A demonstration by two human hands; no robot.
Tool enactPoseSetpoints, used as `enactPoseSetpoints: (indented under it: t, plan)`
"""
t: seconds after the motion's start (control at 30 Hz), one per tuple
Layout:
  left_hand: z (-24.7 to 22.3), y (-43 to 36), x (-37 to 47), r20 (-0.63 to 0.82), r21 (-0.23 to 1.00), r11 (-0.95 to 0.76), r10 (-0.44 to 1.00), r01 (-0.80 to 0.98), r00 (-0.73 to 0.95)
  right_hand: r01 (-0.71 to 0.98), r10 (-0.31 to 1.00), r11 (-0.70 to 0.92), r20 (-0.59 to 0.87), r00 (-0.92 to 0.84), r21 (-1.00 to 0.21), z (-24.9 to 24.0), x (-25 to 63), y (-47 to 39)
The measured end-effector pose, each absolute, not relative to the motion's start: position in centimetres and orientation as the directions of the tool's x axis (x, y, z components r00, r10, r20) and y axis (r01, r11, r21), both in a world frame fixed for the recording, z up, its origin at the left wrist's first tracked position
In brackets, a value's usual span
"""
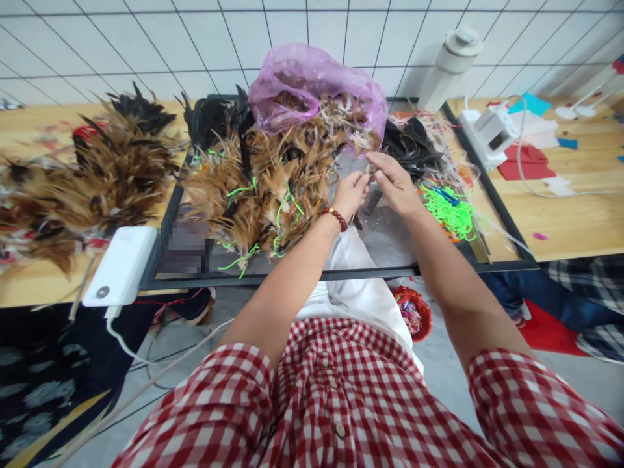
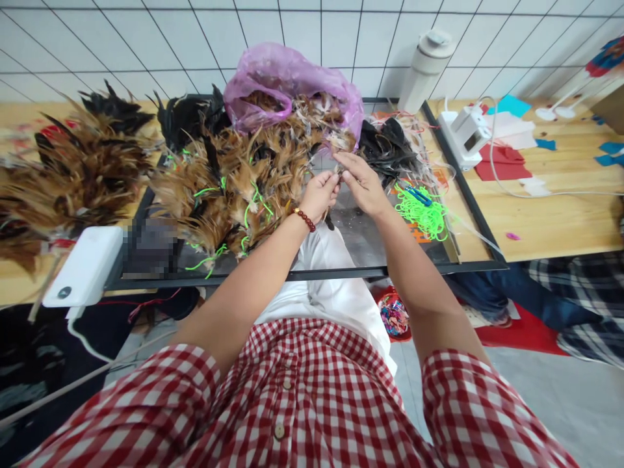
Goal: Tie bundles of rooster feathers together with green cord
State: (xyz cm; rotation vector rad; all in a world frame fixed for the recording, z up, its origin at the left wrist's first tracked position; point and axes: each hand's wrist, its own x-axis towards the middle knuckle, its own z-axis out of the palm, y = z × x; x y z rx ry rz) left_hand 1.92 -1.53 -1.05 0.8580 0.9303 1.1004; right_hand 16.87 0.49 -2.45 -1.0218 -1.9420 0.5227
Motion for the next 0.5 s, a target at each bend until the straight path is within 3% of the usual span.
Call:
enactPoseSetpoints:
  t: [0.5]
  plan:
    - [-1.08,-1.42,2.09,-0.205,0.914,0.242,0.968,-0.327,0.143,0.473,0.818,0.575,0.470,-0.330,-0.668,-2.41,17.25,0.50]
